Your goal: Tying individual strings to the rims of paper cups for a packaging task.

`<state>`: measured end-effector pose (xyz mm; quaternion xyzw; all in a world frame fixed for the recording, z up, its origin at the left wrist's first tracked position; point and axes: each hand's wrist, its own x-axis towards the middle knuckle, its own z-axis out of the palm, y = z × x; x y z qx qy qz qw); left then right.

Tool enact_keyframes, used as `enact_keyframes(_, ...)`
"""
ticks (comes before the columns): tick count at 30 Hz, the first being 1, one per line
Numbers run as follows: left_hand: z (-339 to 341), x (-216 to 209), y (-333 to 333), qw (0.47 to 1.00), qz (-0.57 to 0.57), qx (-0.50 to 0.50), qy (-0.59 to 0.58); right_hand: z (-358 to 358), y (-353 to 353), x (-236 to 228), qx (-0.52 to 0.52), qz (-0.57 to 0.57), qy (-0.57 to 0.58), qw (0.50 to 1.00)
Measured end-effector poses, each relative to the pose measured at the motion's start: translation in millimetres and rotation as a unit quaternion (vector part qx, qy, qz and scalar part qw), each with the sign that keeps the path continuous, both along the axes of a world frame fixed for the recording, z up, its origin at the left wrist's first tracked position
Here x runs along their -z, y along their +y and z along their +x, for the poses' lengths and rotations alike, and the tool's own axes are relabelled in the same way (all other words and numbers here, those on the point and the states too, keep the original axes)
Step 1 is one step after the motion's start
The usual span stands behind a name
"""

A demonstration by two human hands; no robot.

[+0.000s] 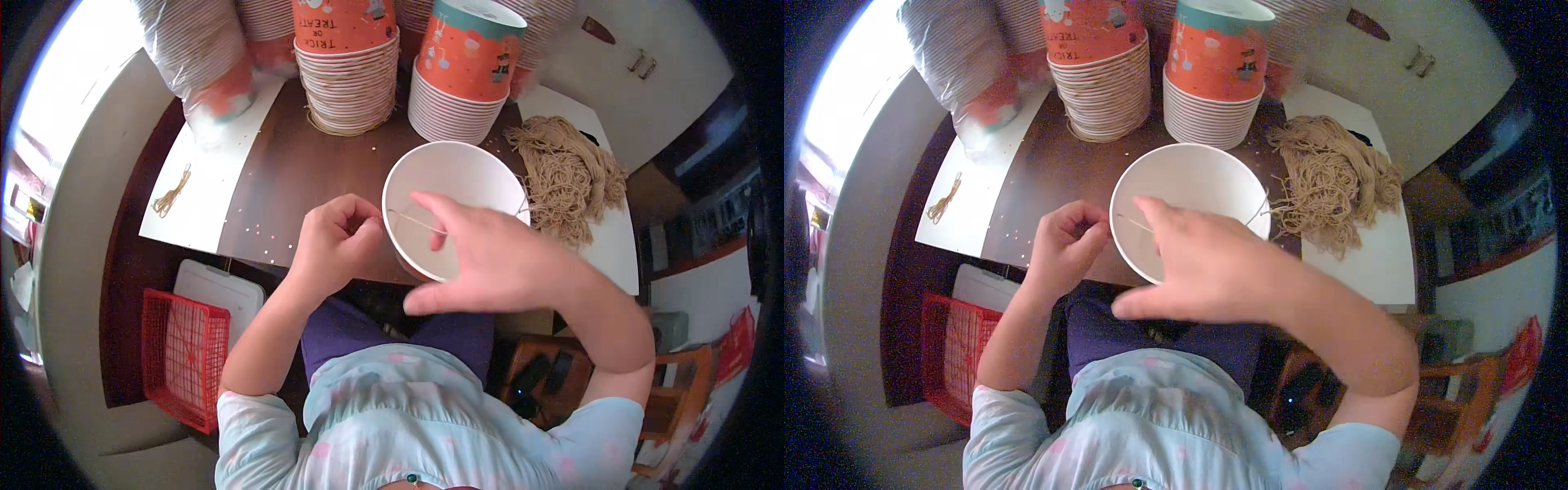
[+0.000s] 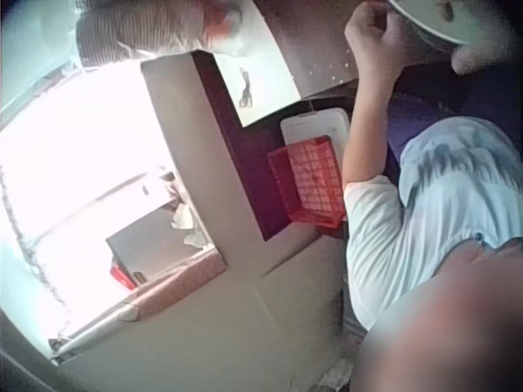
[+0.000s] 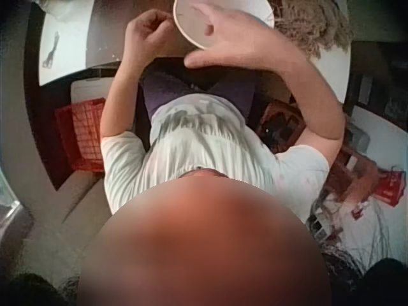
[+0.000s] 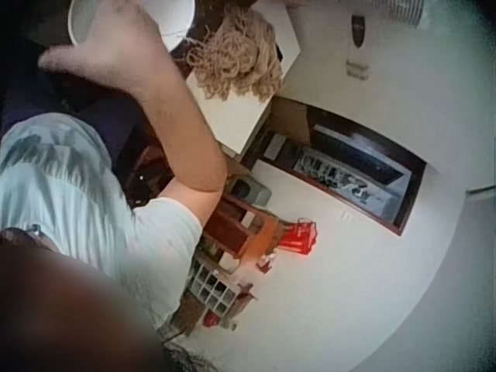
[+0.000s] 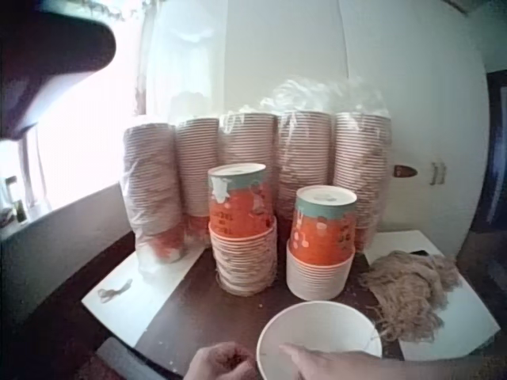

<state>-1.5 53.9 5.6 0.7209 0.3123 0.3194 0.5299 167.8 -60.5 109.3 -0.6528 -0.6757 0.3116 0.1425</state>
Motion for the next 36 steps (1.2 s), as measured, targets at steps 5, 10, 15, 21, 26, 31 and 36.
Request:
enact_keyframes(5,-13,0,1,0.987,-0.127,0.038,-0.092,12,-11,21,-0.040,0.123,-0.156,0.979)
enact_keyframes(10,-19,-1,0,0.952,-0.148,0.110,-0.246,31,-1,10,-0.051,0.088,-0.098,0.990)
enact_keyframes(15,-11,-9,-3,0.911,-0.257,0.174,-0.272,32,19,4,-0.142,0.286,-0.061,0.946)
enact_keyframes(21,-8,-6,-7,0.920,-0.265,0.167,-0.234,12,53,7,-0.176,0.241,0.038,0.954)
enact_keyframes(26,-18,-4,-12,0.945,-0.220,0.156,-0.186,-3,48,24,0.002,0.462,-0.072,0.884)
enact_keyframes(31,-30,-3,-6,0.919,-0.274,0.183,-0.214,-9,1,30,0.042,0.359,-0.023,0.932)
enact_keyframes(36,-24,-10,-8,0.909,-0.272,0.223,-0.223,-21,1,56,0.030,0.320,0.064,0.945)
